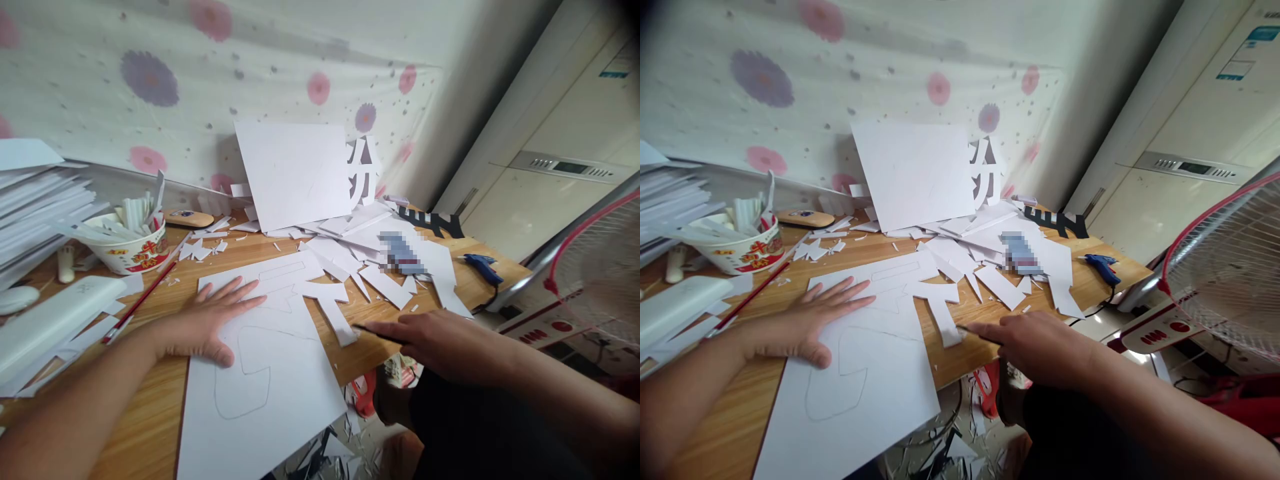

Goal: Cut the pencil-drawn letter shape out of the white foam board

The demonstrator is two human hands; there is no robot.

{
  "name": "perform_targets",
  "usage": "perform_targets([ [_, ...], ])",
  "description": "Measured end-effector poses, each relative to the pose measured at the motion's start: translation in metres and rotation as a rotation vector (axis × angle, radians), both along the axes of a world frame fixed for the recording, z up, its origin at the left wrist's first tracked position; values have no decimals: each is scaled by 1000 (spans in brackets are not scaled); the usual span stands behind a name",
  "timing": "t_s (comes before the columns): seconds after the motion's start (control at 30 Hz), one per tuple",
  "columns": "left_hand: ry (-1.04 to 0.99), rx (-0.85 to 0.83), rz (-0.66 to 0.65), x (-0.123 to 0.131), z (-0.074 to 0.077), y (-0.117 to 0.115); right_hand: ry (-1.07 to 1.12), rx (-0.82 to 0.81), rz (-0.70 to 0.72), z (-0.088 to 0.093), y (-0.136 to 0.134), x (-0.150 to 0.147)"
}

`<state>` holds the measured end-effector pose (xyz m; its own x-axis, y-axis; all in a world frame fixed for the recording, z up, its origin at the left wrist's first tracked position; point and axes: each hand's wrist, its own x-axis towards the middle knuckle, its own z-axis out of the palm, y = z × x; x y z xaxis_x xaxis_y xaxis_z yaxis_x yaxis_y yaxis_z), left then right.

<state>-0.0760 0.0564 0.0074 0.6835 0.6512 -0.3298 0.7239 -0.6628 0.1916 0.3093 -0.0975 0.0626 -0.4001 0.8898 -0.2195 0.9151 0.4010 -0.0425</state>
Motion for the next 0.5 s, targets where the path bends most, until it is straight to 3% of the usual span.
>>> perform_targets([
  [0.13, -148, 69, 165, 1, 1, 13, 117, 93, -156, -25, 32, 24],
  [0.2, -270, 158, 310, 2, 1, 19, 236, 218, -197, -34, 51, 46],
  [0.27, -400, 242, 437, 1, -3, 22, 356, 435, -394, -43, 65, 76],
  [0.37, -524, 312, 545, -3, -13, 22, 350, 565, -622, -60, 69, 124],
  [0.5, -540, 311, 622, -11, -20, 22, 358, 598, -649, -85, 61, 150],
])
